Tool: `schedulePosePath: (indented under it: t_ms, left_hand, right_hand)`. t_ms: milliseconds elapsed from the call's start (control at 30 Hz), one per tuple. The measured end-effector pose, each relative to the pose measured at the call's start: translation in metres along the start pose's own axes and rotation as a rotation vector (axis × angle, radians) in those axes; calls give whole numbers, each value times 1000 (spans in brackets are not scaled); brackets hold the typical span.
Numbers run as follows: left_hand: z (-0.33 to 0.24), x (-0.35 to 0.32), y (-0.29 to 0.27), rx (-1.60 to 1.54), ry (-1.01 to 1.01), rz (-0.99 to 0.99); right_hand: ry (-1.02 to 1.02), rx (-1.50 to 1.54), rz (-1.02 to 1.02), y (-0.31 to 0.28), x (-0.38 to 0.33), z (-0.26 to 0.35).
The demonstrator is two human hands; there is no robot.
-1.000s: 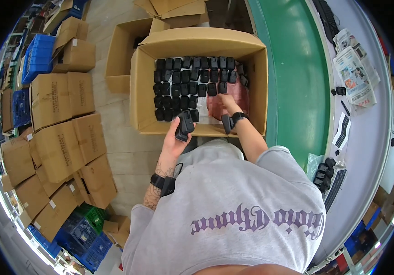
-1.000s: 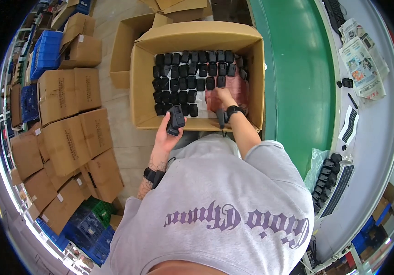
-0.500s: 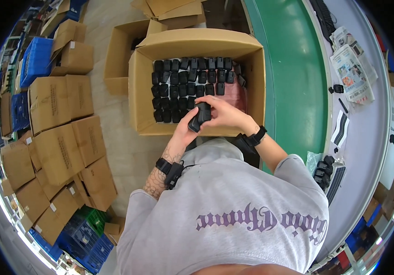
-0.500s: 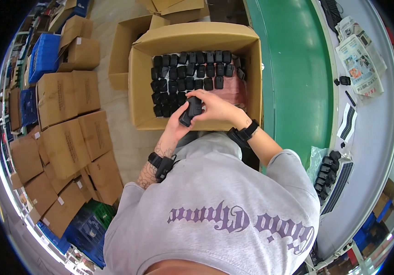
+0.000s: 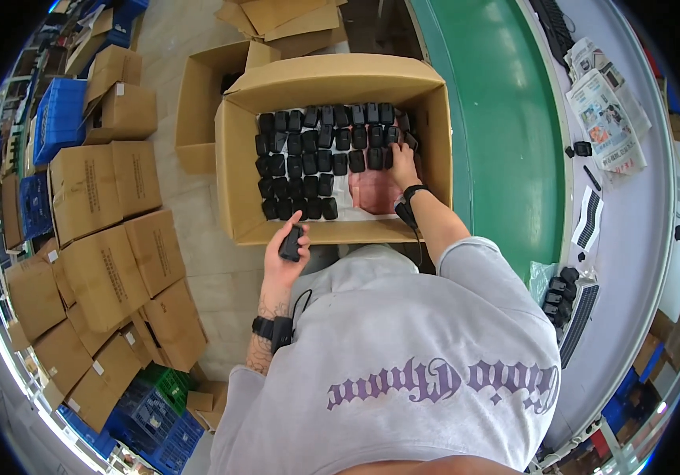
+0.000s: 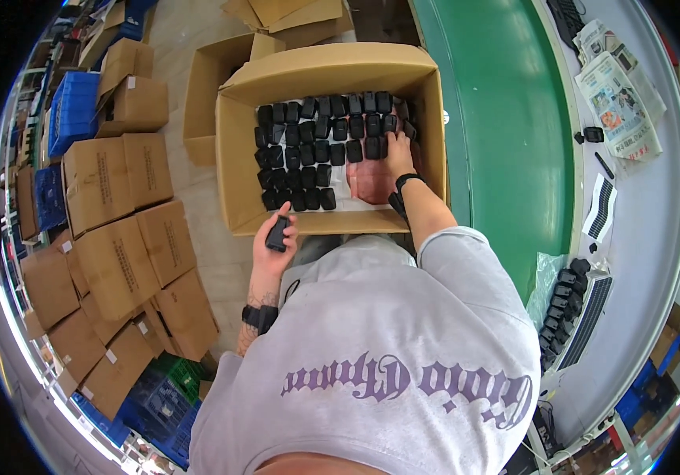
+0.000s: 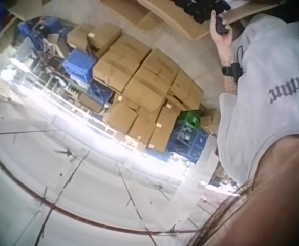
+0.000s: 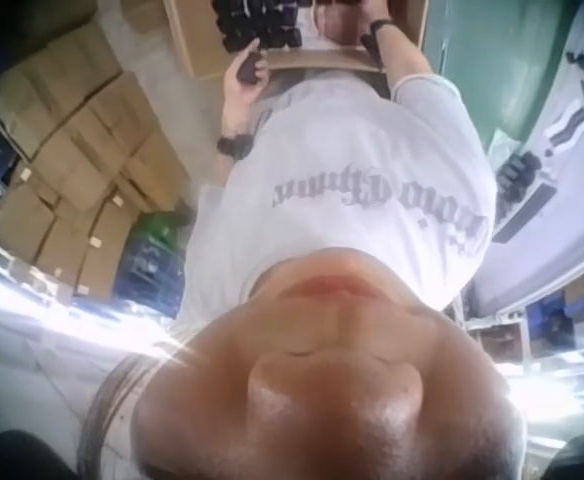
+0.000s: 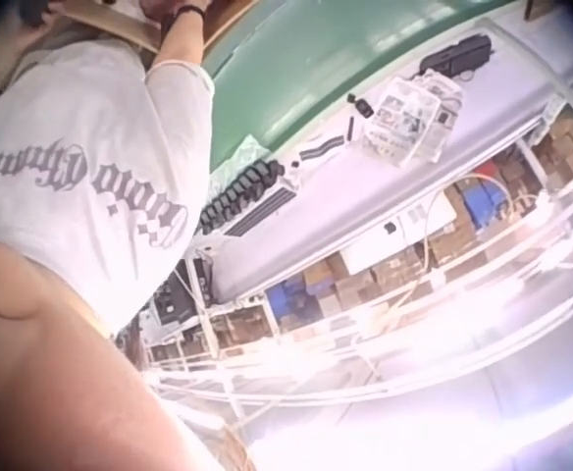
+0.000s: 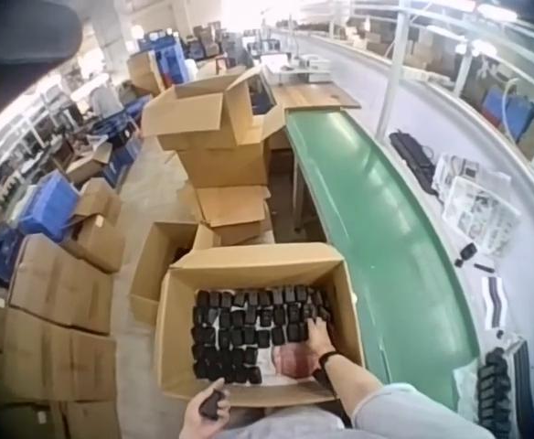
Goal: The worker is packing electronic components from a conveyor belt into a cardboard box, labeling it with a marker, and then covering the contents with newspaper.
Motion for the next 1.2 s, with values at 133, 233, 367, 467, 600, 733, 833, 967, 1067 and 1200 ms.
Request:
schedulePosePath:
  t_ms: [133, 233, 367, 467, 600, 733, 833, 967, 1067, 1200]
  left_hand:
    - [-6, -18, -9, -25, 48, 11]
    - [-6, -20, -5, -43, 41, 4]
    - [-10, -13, 7, 81, 73, 20]
    - [-3, 6, 33, 178, 31, 80]
    - [-3, 22, 44, 365, 109, 43]
    - [13, 43, 92, 541, 156, 179]
    - [30, 67, 88, 547, 86, 228]
    - [41, 73, 85, 571, 103, 193]
    - [41, 67, 81, 573, 123, 164]
    - [38, 72, 71, 469, 113, 213]
  right_hand:
    - [-19, 25, -21, 7, -2, 0]
    - [11, 103, -65, 8, -6, -10]
    - [-20, 227, -79, -3, -5, 1]
    - [147, 269, -165, -19, -2, -27]
    - [298, 983, 63, -66, -2, 62]
    - [265, 1341, 702, -84, -63, 162]
    - [240, 1073, 626, -91, -74, 165]
    - [204, 916, 606, -91, -78, 149]
    - [180, 881, 648, -95, -84, 153]
    - [143, 870, 591, -85, -83, 151]
Point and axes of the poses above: each hand's wrist, its own x-axis towards the middle knuckle, its own y-axis out of the palm, z = x × y, the point moved 7 cm from there along x, towards the middle knuckle, and after that the axes turned 3 degrees about -z, right-handed, at the moved point
